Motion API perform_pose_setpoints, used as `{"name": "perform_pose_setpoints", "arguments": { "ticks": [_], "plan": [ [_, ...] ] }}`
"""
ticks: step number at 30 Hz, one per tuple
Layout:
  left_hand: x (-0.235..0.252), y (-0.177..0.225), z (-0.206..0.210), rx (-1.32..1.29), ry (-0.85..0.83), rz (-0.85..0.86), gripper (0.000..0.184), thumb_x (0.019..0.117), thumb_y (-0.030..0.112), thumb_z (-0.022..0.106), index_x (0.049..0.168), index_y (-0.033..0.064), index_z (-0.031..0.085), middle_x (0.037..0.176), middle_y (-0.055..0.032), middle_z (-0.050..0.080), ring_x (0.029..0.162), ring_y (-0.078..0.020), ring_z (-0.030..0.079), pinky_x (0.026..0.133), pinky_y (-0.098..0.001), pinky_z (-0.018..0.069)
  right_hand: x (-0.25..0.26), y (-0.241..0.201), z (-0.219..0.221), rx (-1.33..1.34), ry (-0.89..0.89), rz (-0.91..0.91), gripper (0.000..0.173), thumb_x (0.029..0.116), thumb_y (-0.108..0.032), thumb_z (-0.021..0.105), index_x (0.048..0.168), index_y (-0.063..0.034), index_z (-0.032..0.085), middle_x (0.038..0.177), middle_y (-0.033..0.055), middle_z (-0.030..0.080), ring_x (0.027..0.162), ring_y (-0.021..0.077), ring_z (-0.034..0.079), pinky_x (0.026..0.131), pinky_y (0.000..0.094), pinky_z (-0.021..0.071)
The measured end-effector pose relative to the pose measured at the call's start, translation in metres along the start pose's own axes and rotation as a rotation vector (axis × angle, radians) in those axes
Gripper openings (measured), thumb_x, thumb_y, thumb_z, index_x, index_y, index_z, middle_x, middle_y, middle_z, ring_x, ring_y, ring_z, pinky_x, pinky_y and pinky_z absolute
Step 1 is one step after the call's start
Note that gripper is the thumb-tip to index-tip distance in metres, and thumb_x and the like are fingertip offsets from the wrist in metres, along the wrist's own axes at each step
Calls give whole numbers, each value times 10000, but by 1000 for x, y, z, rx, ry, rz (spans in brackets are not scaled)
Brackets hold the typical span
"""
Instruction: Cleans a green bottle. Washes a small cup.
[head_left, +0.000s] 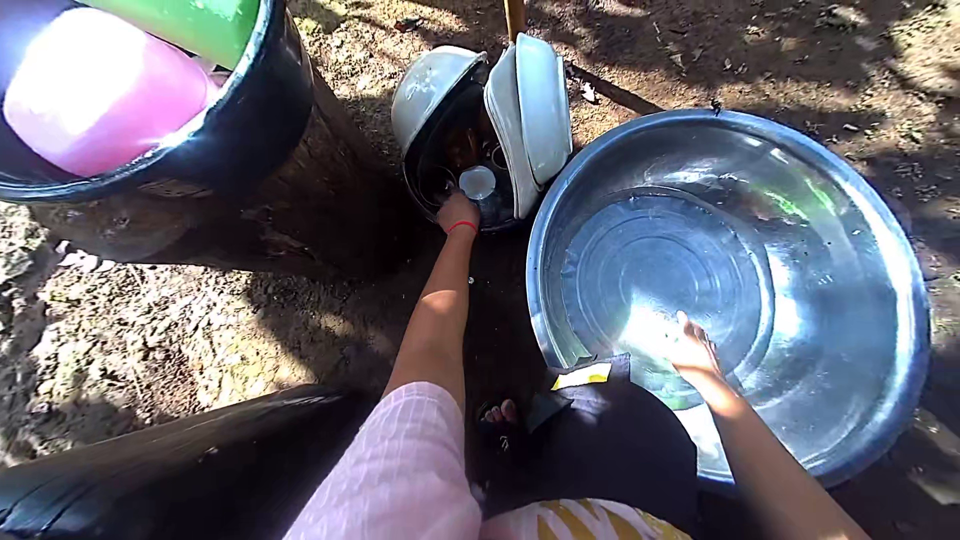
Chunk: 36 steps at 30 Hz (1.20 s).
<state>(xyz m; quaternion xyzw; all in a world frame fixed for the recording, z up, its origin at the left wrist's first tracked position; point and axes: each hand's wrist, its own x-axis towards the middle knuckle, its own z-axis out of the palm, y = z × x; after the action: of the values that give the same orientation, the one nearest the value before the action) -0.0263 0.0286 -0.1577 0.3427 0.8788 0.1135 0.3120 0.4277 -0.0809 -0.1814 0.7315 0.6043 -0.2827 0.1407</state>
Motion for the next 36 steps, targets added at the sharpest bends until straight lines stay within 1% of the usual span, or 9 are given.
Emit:
{"name": "perform_pose_setpoints", "arguments": {
  "ticks": [9,13,15,17,20,24,27,29,36],
  "plan": [
    [-43,-11,-58,-534,143,33,436,1093,186,321,1211,31,711,1280,-203,669,1271,-339,580,1065,-571,406,-21,-61,-45,-108,-174,-194,527,1020,-254,610,1470,-1,504,1498,281,476,1417,466,413,1128,644,329],
    [-121,-20,-45,-814,179,403,383,1029,78,332,1046,-6,705,914,-40,661,781,-67,541,731,-281,445,-39,-129,-70,604,-335,-458,574,1047,-162,558,1567,-35,349,1546,198,457,1296,271,586,1041,391,507],
    [-167,-8,-17,-811,104,729,345,971,27,354,1027,-21,691,948,-82,713,795,-91,634,730,-302,533,-41,-148,-75,916,-518,-549,825,955,-268,637,1622,-205,154,1590,71,410,1214,224,647,909,377,596],
    [-190,9,11,-725,-13,930,314,953,15,395,1042,-14,695,922,-103,710,799,-159,667,729,-366,561,-37,-154,-77,1073,-531,-579,967,742,-406,885,1518,-239,332,1387,-17,600,1063,143,696,849,314,612],
    [-181,22,29,-525,-160,1021,328,973,8,437,1191,-22,680,882,-144,691,784,-254,655,732,-453,540,-21,-145,-68,1140,-412,-577,238,909,-118,694,1142,-93,658,1129,-18,715,972,80,692,866,274,590],
    [-131,14,27,-555,-39,825,335,1049,87,460,1308,-43,629,1122,-222,709,1000,-294,699,920,-447,547,-4,-131,-35,1251,-228,-331,168,1049,-57,422,1120,0,563,1035,83,701,903,156,709,817,337,610],
    [-52,-12,-3,-443,251,411,363,1064,103,450,1368,-54,572,1332,-235,640,1243,-340,624,1083,-488,475,15,-107,-23,1211,12,-104,277,1105,-153,434,1275,49,516,1071,129,626,871,154,678,766,325,605],
    [-1,-23,-16,-272,206,188,429,1065,138,440,1460,-17,505,1423,-244,580,1344,-384,549,1134,-545,415,29,-92,-15,988,231,-1,256,1086,-212,519,1081,40,559,938,96,586,771,106,602,702,272,539],
    [48,-7,-7,76,-19,39,481,1110,300,364,1417,-37,517,1345,-304,605,1277,-450,587,1020,-642,466,31,-54,21,238,147,-298,269,1031,-117,577,1182,70,697,1368,281,599,1368,420,495,1196,536,295]
  ]
}}
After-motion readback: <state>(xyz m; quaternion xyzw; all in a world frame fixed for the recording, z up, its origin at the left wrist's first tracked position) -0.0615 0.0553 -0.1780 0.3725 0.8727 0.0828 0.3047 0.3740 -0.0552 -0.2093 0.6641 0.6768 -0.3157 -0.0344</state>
